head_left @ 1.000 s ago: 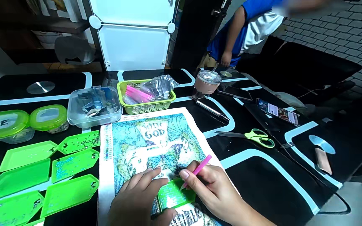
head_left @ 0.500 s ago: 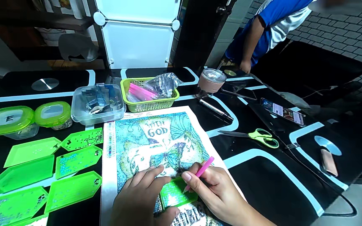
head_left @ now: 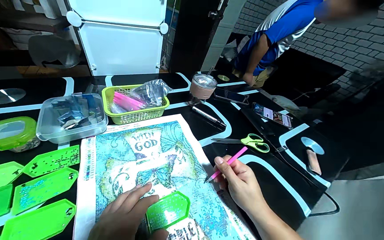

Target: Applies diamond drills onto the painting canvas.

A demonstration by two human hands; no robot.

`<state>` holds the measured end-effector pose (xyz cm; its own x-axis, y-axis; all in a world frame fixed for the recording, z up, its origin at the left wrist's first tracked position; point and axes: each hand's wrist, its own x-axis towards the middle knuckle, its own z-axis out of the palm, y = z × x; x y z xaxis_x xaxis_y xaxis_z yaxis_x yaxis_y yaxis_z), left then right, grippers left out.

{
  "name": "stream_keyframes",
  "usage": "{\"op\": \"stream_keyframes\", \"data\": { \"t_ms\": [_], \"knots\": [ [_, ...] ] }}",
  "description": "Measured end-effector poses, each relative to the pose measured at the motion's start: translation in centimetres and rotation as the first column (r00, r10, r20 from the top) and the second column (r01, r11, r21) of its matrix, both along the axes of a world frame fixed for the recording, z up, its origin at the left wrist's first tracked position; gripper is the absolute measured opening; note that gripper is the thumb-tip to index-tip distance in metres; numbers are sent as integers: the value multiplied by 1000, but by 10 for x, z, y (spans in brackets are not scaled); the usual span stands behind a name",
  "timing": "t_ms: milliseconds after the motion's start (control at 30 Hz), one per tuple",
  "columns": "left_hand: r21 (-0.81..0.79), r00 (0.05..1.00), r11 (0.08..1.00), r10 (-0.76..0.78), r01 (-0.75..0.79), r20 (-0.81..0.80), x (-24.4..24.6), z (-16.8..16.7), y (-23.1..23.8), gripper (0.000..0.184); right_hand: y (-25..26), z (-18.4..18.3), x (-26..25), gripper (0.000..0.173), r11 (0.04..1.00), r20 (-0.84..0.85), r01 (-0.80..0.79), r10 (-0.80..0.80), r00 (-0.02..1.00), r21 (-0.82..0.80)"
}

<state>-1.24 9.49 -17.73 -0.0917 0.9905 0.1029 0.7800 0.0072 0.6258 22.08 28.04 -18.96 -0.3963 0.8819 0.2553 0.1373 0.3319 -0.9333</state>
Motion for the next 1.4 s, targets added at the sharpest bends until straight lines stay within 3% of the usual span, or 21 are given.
{"op": "stream_keyframes", "data": {
  "t_ms": [500, 933, 1000, 1200, 1400],
  "knots": [
    [-8, 999, 999, -33, 33, 16, -3, 1, -1, 52, -2, -6, 0, 26, 991, 43, -21, 15, 999, 132],
    [-8, 1000, 1000, -10, 10, 13, -2, 1, -1, 51, -2, -7, 2, 33, 910, 210, -135, 54, 976, 391],
    [6, 1000, 1000, -6, 6, 7, -2, 0, -2, 51, -2, -7, 3, 33, 924, 207, -122, 48, 977, 362],
    [64, 1000, 998, 1, 0, -10, -2, -6, -2, 49, -5, -1, -2, 27, 998, 88, 43, -47, 995, 47],
    [64, 1000, 998, 1, 1, -20, -1, -5, -2, 50, -5, -6, -1, 26, 988, 92, 7, -21, 996, 151]
  ]
}}
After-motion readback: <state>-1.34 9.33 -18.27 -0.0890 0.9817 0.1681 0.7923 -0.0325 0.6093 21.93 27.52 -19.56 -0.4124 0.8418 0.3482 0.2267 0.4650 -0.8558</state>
